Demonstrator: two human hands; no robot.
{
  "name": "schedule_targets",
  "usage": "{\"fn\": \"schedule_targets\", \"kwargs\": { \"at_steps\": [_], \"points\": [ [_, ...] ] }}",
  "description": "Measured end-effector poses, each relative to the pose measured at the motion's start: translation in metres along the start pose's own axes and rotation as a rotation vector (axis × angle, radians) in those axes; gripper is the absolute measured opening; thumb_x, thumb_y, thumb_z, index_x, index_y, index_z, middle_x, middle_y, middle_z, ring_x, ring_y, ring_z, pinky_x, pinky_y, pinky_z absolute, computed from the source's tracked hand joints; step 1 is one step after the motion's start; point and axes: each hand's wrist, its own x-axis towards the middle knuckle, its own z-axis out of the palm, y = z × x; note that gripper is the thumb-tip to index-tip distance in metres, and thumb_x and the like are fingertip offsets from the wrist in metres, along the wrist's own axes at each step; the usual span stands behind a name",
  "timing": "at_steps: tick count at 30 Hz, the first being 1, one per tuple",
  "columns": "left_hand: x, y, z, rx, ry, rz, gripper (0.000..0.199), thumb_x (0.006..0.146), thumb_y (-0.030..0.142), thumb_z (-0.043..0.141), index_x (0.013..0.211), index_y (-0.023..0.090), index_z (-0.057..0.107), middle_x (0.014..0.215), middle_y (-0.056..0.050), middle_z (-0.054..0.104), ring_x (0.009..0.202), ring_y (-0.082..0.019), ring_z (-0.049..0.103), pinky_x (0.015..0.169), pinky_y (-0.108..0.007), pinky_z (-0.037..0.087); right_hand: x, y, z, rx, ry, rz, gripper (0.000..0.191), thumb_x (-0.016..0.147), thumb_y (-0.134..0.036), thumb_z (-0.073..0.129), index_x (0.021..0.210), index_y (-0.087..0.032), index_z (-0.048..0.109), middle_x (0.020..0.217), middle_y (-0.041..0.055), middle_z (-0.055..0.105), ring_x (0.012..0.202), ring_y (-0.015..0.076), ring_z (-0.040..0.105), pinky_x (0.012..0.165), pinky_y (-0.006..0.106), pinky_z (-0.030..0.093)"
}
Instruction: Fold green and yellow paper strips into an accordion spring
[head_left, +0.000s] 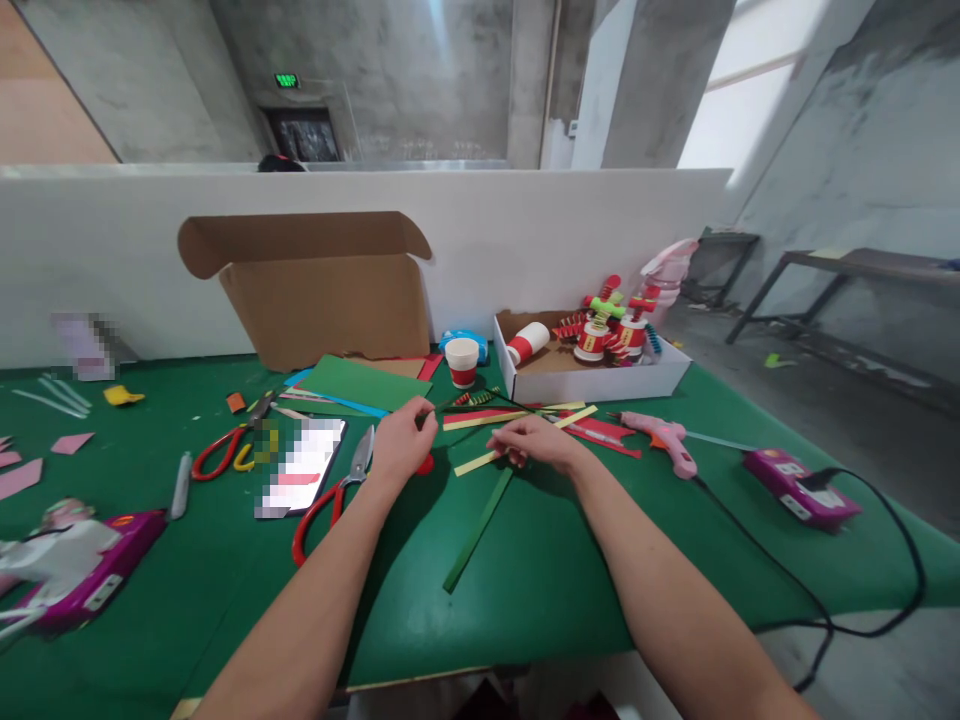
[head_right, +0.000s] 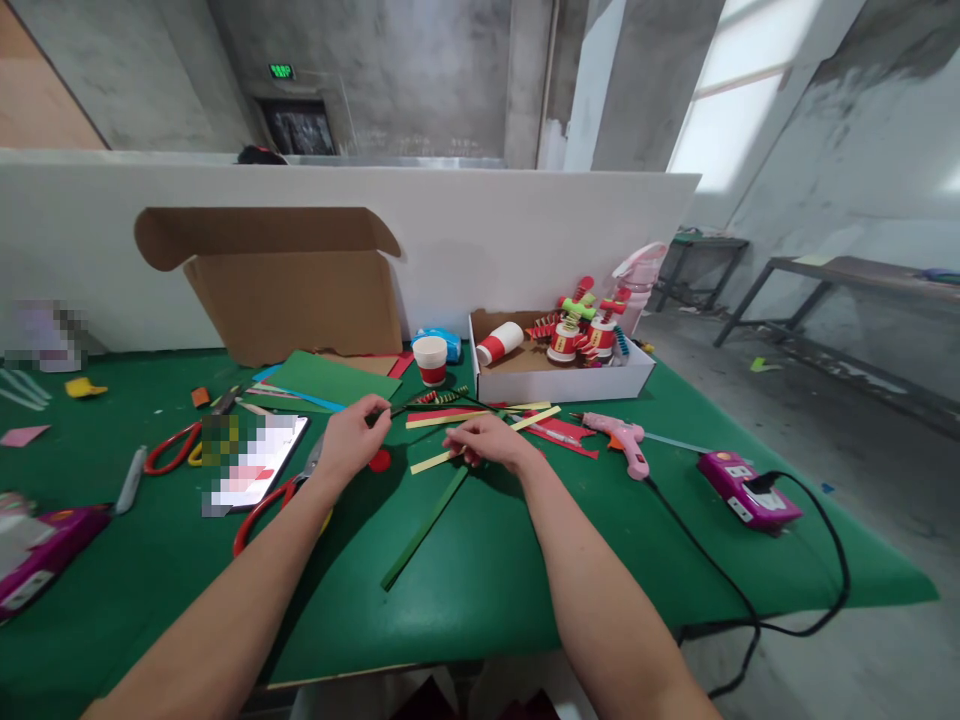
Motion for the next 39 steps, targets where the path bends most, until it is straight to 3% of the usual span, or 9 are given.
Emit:
{"fn": "schedule_targets", "kwargs": {
  "at_steps": [5, 10, 14, 16, 19, 24, 30, 35, 39],
  "points": [
    [-0.006, 0.007, 0.006, -0.217, -0.196, 0.237, 0.017, 0.083, 0.025, 0.052, 0.091, 0.020, 0.067, 0.080, -0.002, 0.071, 0.071, -0.015, 0.062, 0.067, -0.024, 0.042, 0.003, -0.004, 0.017, 0.174, 0.129, -0.062, 0.039, 0.077, -0.054, 0.066, 0.086, -0.015, 0.071, 0.086, 0.0069, 0.070, 0.052, 0.0070, 0.049, 0.046, 0.021, 0.040],
    [-0.015, 0.021, 0.011, -0.067, -0.359, 0.448, 0.017, 0.084, 0.018, 0.047, 0.082, 0.020, 0.064, 0.075, -0.003, 0.067, 0.067, -0.015, 0.058, 0.063, -0.024, 0.037, 0.004, -0.003, 0.017, 0.155, 0.188, -0.108, 0.045, 0.074, -0.059, 0.065, 0.066, -0.015, 0.064, 0.062, 0.0008, 0.059, 0.049, 0.0078, 0.045, 0.045, 0.022, 0.035],
    [-0.018, 0.027, 0.007, -0.068, -0.450, 0.509, 0.018, 0.084, 0.019, 0.046, 0.080, 0.020, 0.063, 0.076, -0.002, 0.067, 0.068, -0.015, 0.056, 0.063, -0.024, 0.035, 0.003, -0.005, 0.017, 0.051, 0.176, -0.109, 0.038, 0.075, -0.052, 0.065, 0.073, -0.015, 0.067, 0.049, -0.0039, 0.050, 0.046, 0.0084, 0.042, 0.046, 0.022, 0.032],
    [-0.017, 0.027, 0.003, -0.182, -0.517, 0.461, 0.019, 0.085, 0.028, 0.049, 0.079, 0.019, 0.064, 0.074, -0.002, 0.067, 0.067, -0.015, 0.056, 0.063, -0.024, 0.037, 0.001, -0.008, 0.018, -0.004, 0.168, -0.115, 0.033, 0.075, -0.048, 0.066, 0.073, -0.014, 0.068, 0.046, -0.0051, 0.048, 0.044, 0.0082, 0.040, 0.046, 0.022, 0.031],
    [-0.013, 0.024, -0.001, -0.440, -0.640, 0.223, 0.044, 0.087, 0.052, 0.046, 0.069, 0.016, 0.065, 0.067, -0.003, 0.066, 0.065, -0.015, 0.058, 0.063, -0.025, 0.041, -0.003, -0.013, 0.021, -0.014, 0.167, -0.163, 0.032, 0.075, -0.047, 0.065, 0.068, -0.015, 0.064, 0.047, -0.0059, 0.046, 0.044, 0.0078, 0.038, 0.046, 0.022, 0.030],
    [-0.005, 0.016, 0.000, -0.745, -0.550, -0.197, 0.074, 0.086, 0.070, 0.027, 0.071, 0.012, 0.070, 0.066, -0.008, 0.067, 0.063, -0.017, 0.059, 0.061, -0.028, 0.045, -0.011, -0.020, 0.027, -0.033, 0.002, -0.270, 0.036, 0.077, -0.051, 0.063, 0.068, -0.016, 0.061, 0.049, -0.0058, 0.048, 0.046, 0.0076, 0.041, 0.047, 0.021, 0.032],
    [-0.008, 0.023, 0.002, -0.944, -0.455, -0.191, 0.041, 0.065, 0.052, 0.074, 0.080, 0.013, 0.073, 0.075, -0.005, 0.069, 0.067, -0.014, 0.057, 0.060, -0.024, 0.044, -0.011, -0.015, 0.037, -0.095, -0.183, -0.178, 0.042, 0.075, -0.056, 0.065, 0.063, -0.016, 0.061, 0.049, -0.0031, 0.053, 0.043, 0.0092, 0.049, 0.045, 0.022, 0.037],
    [-0.008, 0.025, 0.000, -1.031, -0.450, -0.309, 0.040, 0.064, 0.053, 0.074, 0.067, 0.013, 0.068, 0.057, -0.001, 0.060, 0.049, -0.008, 0.046, 0.047, -0.021, 0.037, -0.010, -0.013, 0.038, -0.085, -0.292, -0.126, 0.047, 0.071, -0.061, 0.067, 0.069, -0.014, 0.066, 0.053, -0.0016, 0.056, 0.045, 0.0088, 0.049, 0.046, 0.022, 0.038],
    [-0.010, 0.023, 0.000, -1.113, -0.609, -0.347, 0.045, 0.065, 0.056, 0.072, 0.070, 0.012, 0.067, 0.050, 0.001, 0.055, 0.041, -0.007, 0.045, 0.041, -0.020, 0.034, -0.009, -0.017, 0.035, 0.078, -0.069, -0.200, 0.051, 0.070, -0.066, 0.064, 0.068, -0.015, 0.063, 0.059, -0.0024, 0.057, 0.048, 0.0068, 0.043, 0.047, 0.022, 0.035]
  ]
}}
